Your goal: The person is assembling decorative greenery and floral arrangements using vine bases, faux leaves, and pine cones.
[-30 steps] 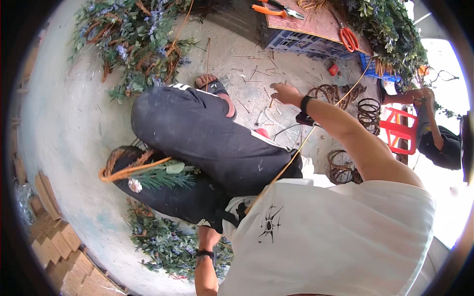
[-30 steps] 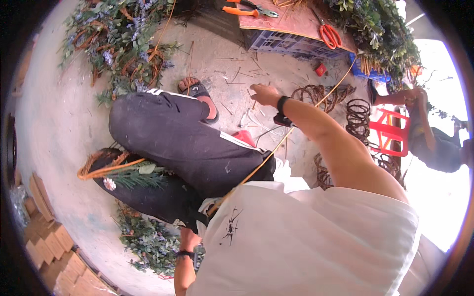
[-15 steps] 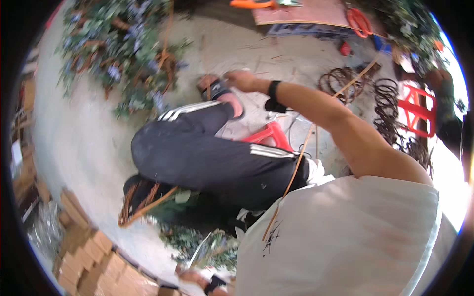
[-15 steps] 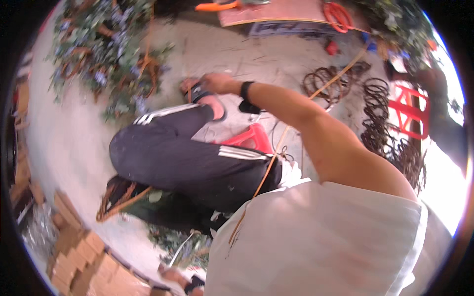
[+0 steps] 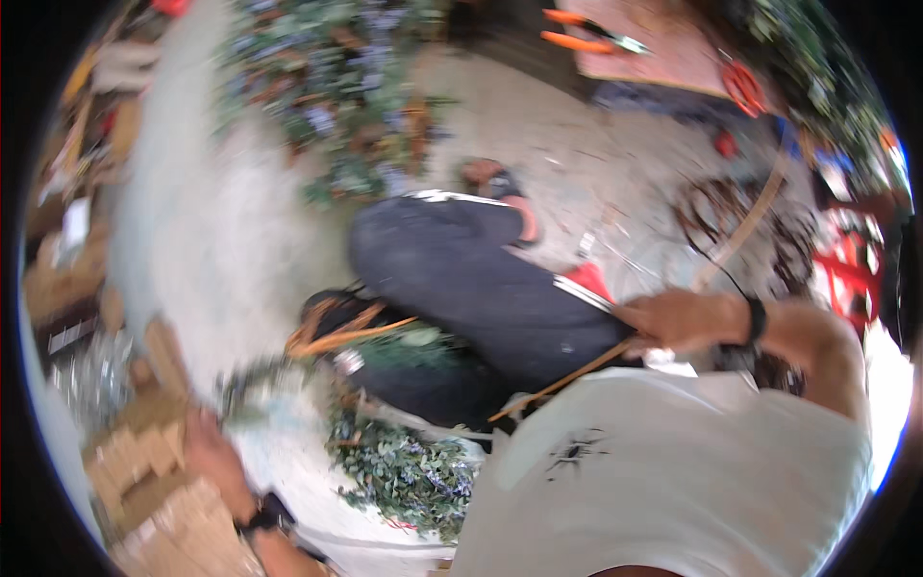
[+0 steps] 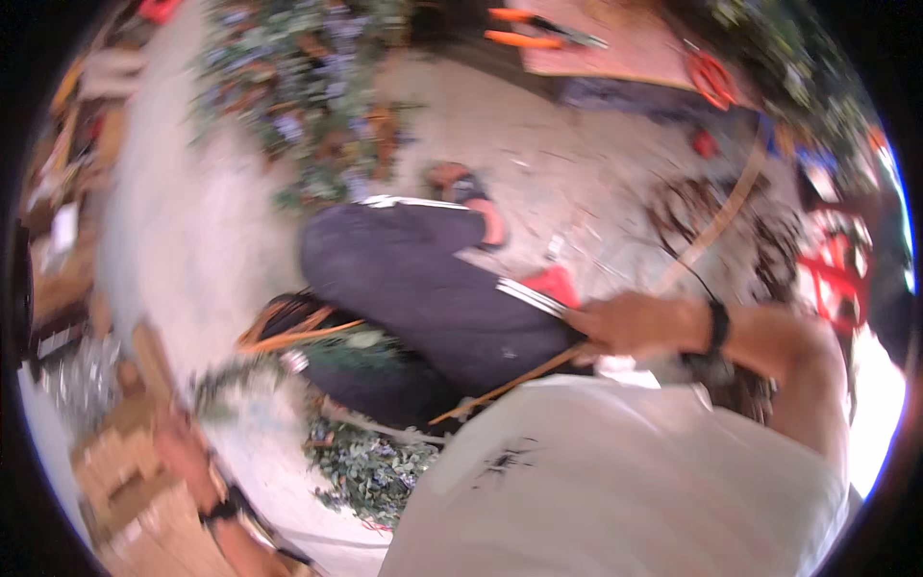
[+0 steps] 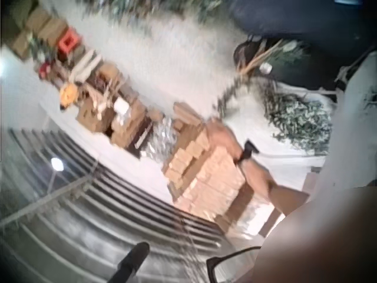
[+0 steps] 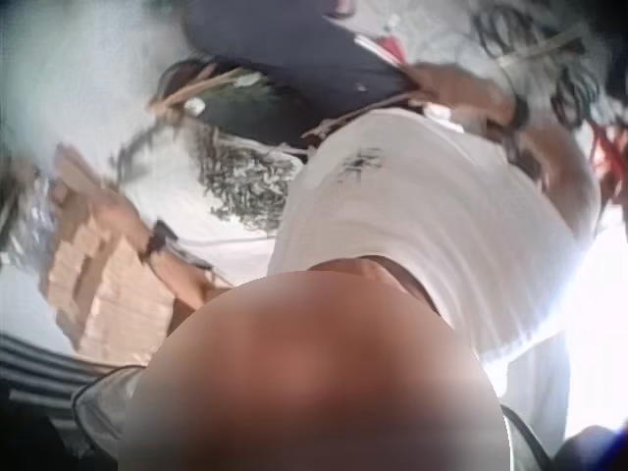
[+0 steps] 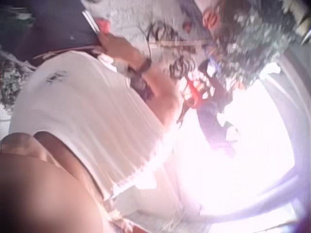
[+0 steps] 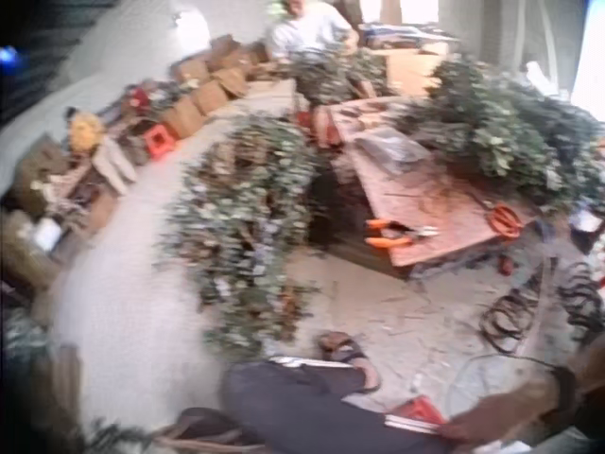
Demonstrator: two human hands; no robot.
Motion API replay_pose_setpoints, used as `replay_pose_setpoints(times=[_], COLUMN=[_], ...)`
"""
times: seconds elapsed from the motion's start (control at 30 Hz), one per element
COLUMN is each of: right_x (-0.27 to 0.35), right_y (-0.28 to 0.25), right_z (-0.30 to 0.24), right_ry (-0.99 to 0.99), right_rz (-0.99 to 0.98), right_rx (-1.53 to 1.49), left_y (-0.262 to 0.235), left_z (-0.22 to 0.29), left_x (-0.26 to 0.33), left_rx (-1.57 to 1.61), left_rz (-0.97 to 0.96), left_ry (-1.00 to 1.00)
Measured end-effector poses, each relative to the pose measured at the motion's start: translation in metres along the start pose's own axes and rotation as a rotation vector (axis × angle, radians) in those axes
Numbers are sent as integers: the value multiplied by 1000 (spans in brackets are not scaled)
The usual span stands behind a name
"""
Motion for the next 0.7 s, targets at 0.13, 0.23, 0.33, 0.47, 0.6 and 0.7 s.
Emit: replay_pose_setpoints(times=[0.13, 0.23, 0.33, 0.47, 0.6, 0.7], right_x=[10, 11, -29, -87, -118, -152], right_y=[-16, -82, -177, -216, -230, -238], right_z=[-41, -30, -102, -286, -404, -409], right_ry=[-157, -722, -394, -769, -1143, -1122], right_rz=[184, 518, 912, 811, 887, 922], right_rx=[220, -105, -293, -874, -567, -171], left_y=[-55, -72, -68, -93, -119, -127], left_z=[-42, -60, -18, 45, 76, 86], left_x=[-28, -44, -54, -58, -62, -63], left_rx=[31, 361, 879, 953, 1081, 1234], left_rz=[499, 769, 892, 973, 933, 927], left_ry=[-97, -198, -308, -277, -278, -268])
Point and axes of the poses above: each hand's wrist, its own x-axis away from the middle knuckle, its own y-axis out of the palm, z = x × y, the point moved 8 cm from there along -x, towards the middle knuckle, and after that the axes turned 12 degrees about z, right-handed, at the moved point
